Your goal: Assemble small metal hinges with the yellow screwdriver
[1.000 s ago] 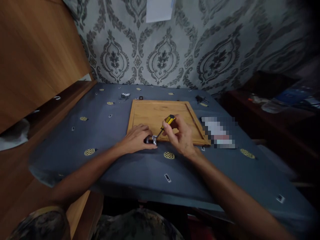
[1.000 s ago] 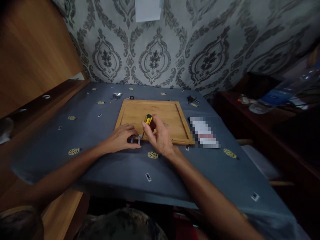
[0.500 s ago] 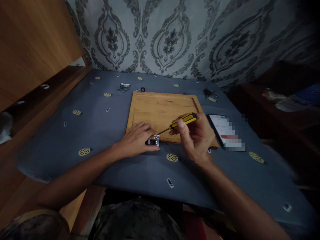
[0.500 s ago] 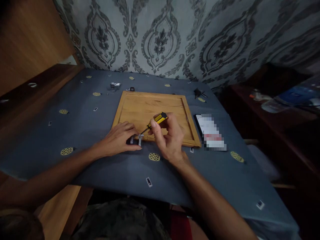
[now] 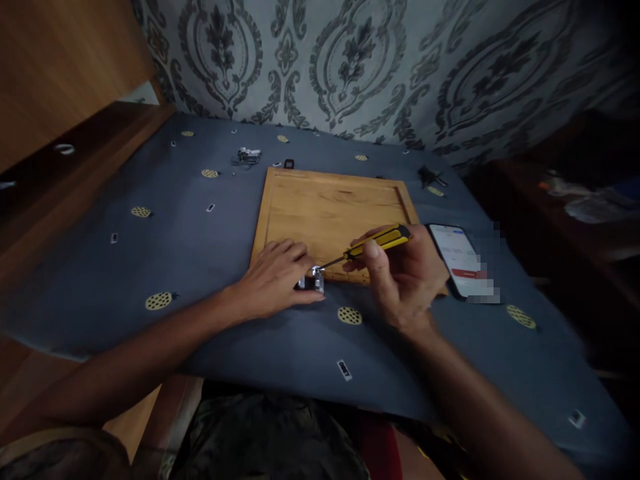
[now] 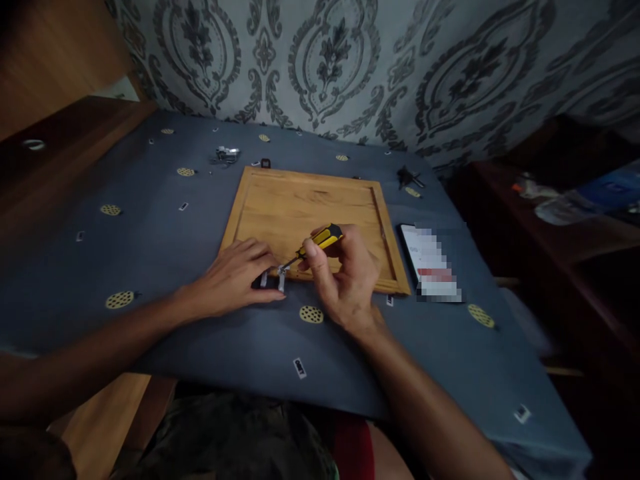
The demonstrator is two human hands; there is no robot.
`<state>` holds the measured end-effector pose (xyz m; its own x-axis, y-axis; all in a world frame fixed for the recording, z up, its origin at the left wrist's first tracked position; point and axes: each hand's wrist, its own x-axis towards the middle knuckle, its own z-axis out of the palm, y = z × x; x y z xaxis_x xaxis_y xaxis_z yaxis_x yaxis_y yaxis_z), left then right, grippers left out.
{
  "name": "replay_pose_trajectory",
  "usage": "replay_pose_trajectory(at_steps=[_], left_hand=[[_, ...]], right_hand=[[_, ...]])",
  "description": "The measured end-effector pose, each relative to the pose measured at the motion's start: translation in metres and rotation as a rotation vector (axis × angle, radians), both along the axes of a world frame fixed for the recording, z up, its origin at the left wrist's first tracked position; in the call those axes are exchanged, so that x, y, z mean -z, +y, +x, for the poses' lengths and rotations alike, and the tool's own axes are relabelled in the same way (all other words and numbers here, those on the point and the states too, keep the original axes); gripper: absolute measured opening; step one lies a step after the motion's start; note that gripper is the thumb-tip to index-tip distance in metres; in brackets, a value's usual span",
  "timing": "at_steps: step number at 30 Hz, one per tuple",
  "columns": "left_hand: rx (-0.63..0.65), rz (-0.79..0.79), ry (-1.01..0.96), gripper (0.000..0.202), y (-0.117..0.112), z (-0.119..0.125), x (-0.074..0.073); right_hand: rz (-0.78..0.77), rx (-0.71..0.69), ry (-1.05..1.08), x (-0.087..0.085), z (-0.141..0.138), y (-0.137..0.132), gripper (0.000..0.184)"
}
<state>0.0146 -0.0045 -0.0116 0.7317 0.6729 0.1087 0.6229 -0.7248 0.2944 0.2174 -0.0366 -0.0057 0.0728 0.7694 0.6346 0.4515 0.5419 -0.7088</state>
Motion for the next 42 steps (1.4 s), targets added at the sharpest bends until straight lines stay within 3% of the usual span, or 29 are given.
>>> replay_pose_trajectory(at_steps=[9,17,27,42], left_hand=[[-0.007,0.013,-0.011,0.042,0.0,0.0,0.001],[-0.006,-0.028,-0.027,0.04,0.0,0.0,0.002],[-0.003,-0.006,-0.002,0.045,0.0,0.0,0.002],[0.023,0.017,-0.013,0.048,-0.002,-0.003,0.003]], right_hand=[[0.008,-0.019,-0.041,0.0,0.003,0.002,0.019],[-0.156,-0.202,0.052,-0.013,-0.002,-0.004,0.018],[-0.259,-0.284,0.067,-0.014,0.006,0.002,0.023],[-0.187,-0.207,0.093,-0.01,0.0,0.003,0.014]])
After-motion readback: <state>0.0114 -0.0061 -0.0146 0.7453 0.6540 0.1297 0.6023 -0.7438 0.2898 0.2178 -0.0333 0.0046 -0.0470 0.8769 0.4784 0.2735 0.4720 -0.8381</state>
